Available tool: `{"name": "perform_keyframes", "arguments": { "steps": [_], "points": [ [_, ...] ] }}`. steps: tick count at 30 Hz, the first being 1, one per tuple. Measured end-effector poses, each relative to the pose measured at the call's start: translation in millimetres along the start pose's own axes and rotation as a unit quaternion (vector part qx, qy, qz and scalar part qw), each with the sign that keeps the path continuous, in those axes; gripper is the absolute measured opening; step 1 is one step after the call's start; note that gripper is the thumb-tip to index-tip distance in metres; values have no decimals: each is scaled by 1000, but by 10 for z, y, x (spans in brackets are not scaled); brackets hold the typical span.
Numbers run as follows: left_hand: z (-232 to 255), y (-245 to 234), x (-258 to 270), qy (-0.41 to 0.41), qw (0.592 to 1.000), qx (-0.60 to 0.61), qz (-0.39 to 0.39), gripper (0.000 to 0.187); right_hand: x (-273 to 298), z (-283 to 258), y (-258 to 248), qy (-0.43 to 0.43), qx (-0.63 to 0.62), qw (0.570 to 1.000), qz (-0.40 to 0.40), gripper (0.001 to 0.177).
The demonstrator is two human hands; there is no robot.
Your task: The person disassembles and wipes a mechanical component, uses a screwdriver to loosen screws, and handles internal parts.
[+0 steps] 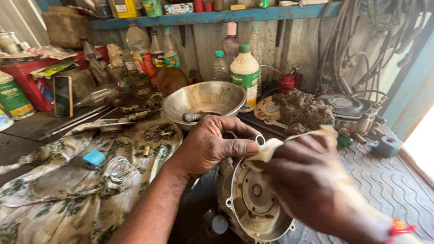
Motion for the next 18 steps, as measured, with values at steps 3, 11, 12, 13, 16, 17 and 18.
{"name": "perform_keyframes", "arguments": {
  "steps": [3,11,12,13,16,17,18],
  "points": [
    [17,1,7,-1,1000,-10,5,30,-35,22,97,-18,74,996,-51,27],
    [28,-129,11,-16,998,-61,-25,36,344,1104,-433,315,174,930,78,16],
    [46,-137,14,-27,998,-37,-35,36,424,1228,-500,407,144,896,103,21],
    [51,-139,45,-39,998,-13,-44,36,501,1308,-526,464,103,872,118,23],
    [67,-130,87,-57,997,9,-49,37,668,1441,-531,556,54,825,80,24],
    [69,-118,82,-60,997,7,-46,37,683,1453,-509,540,89,837,12,26],
    [78,-100,43,-16,997,-75,-30,37,700,1447,-487,521,124,843,-56,31]
  ]
}}
Point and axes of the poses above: each hand's wrist, its own x-axis away from the middle knuckle, its own y-axis out of the palm, z = x × y, the point moved 3 cm from there along -x, towards the middle knuckle, and after that the axes turned 7 degrees about z, right-handed, at the moved point
